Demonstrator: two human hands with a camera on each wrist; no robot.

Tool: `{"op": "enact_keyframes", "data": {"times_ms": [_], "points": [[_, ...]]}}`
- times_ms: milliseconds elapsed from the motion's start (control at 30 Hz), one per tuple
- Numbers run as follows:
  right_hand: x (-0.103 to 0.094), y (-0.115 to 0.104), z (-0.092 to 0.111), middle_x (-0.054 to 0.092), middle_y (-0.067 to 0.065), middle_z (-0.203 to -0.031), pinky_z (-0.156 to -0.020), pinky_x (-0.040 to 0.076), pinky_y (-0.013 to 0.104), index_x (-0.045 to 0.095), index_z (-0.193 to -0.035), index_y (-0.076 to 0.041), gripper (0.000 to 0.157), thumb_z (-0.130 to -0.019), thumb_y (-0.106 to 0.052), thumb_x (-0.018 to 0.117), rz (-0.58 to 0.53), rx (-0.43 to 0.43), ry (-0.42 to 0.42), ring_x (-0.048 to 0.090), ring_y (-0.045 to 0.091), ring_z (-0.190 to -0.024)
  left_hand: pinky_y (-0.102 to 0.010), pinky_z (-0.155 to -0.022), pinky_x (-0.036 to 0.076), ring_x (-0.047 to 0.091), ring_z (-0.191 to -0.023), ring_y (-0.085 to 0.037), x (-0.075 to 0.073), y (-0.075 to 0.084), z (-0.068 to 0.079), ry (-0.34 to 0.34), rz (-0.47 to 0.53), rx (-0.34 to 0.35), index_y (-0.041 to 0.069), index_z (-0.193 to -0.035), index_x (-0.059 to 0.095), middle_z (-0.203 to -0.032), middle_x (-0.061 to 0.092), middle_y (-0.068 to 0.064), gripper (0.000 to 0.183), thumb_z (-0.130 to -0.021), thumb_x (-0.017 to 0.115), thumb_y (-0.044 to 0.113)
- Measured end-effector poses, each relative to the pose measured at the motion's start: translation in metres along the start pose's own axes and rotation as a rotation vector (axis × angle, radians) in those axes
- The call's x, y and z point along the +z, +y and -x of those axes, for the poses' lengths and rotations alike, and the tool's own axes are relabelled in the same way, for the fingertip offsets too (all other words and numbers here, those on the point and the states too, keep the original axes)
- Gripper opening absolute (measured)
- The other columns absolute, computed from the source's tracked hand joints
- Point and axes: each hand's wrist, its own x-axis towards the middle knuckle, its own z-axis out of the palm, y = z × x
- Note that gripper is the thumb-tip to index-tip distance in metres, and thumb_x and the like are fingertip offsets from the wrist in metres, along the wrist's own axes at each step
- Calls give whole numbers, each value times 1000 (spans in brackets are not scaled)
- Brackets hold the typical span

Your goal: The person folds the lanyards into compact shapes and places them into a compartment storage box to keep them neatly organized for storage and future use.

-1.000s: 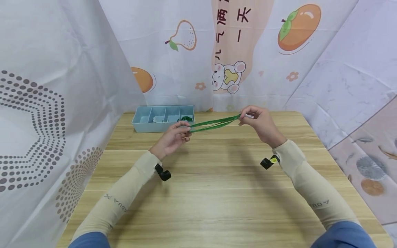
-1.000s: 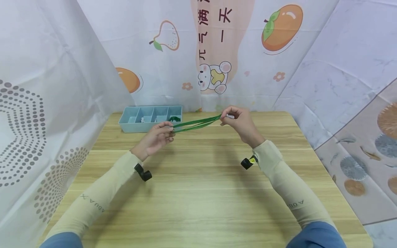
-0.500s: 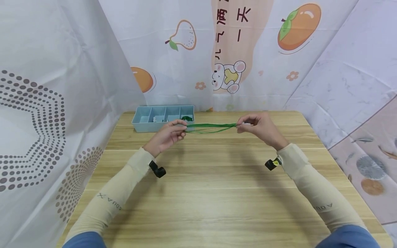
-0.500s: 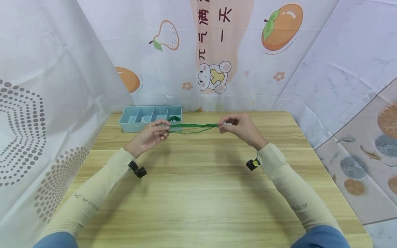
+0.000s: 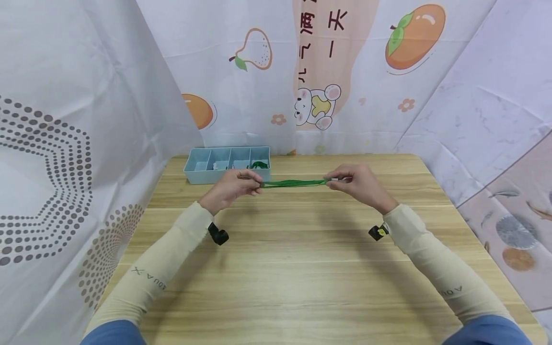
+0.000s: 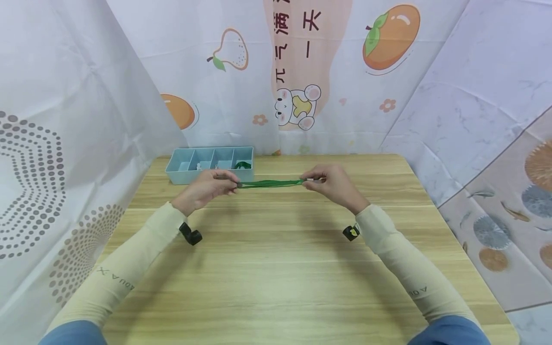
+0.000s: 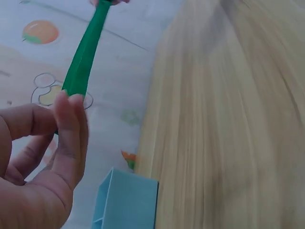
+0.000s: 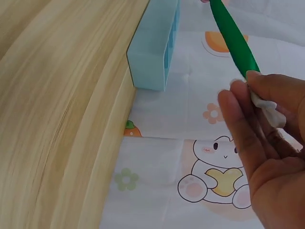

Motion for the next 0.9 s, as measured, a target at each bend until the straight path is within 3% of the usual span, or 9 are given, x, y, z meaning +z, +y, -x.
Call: {"op": "enact_keyframes", "data": {"times_ms": [133, 267, 433, 500, 667, 767, 900], "points": [[2, 0, 2, 74, -1, -95, -70, 59, 28, 80, -97, -15, 5, -92, -15, 81, 59, -25, 9, 69, 15, -81, -51, -90, 57, 76, -90, -30, 4, -2, -2, -17, -132, -17, -10, -122, 61, -119, 67, -30, 22, -105, 57, 3], [3, -1, 5, 74, -1, -90, -63, 58, 28, 80, -94, -13, 4, -91, -14, 82, 56, -2, 17, 67, 17, -78, -61, -91, 53, 76, -84, -34, 6, -5, -4, -57, -223, -48, -6, -126, 54, -115, 68, -30, 24, -106, 53, 5], [5, -1, 10, 74, 1, -92, -55, 56, 31, 79, -96, -11, 5, -92, -8, 80, 44, -23, 58, 66, 16, -69, -66, -88, 52, 75, -81, -36, 7, -7, -3, -104, -270, -48, -2, -129, 55, -112, 70, -30, 25, -105, 54, 7], [6, -1, 10, 75, 3, -96, -56, 58, 34, 79, -98, -10, 9, -91, -4, 79, 22, -48, 80, 67, 14, -68, -66, -87, 52, 74, -88, -42, 6, -6, -2, -110, -277, -47, 0, -128, 55, -113, 70, -27, 24, -105, 55, 8], [7, 4, 11, 76, 2, -96, -61, 60, 37, 81, -97, -13, 9, -90, -8, 80, -24, -79, 100, 71, 15, -68, -49, -75, 59, 69, -91, -43, 4, -2, -2, -88, -279, -53, 2, -129, 55, -115, 70, -22, 26, -104, 61, 8], [6, 6, 14, 76, -1, -93, -62, 60, 34, 81, -96, -16, 7, -90, -12, 81, -21, -86, 100, 71, 19, -67, -33, -61, 51, 61, -74, -29, 1, -1, -2, -78, -217, -53, 2, -128, 56, -113, 69, -19, 29, -102, 65, 11], [6, 6, 17, 75, -6, -92, -62, 58, 28, 80, -93, -19, 9, -91, -11, 81, 57, -119, 93, 70, 15, -72, -32, -58, 39, 41, -61, -18, -1, 1, -2, -90, -122, -54, 4, -122, 60, -97, 64, -9, 27, -100, 69, 15]]}}
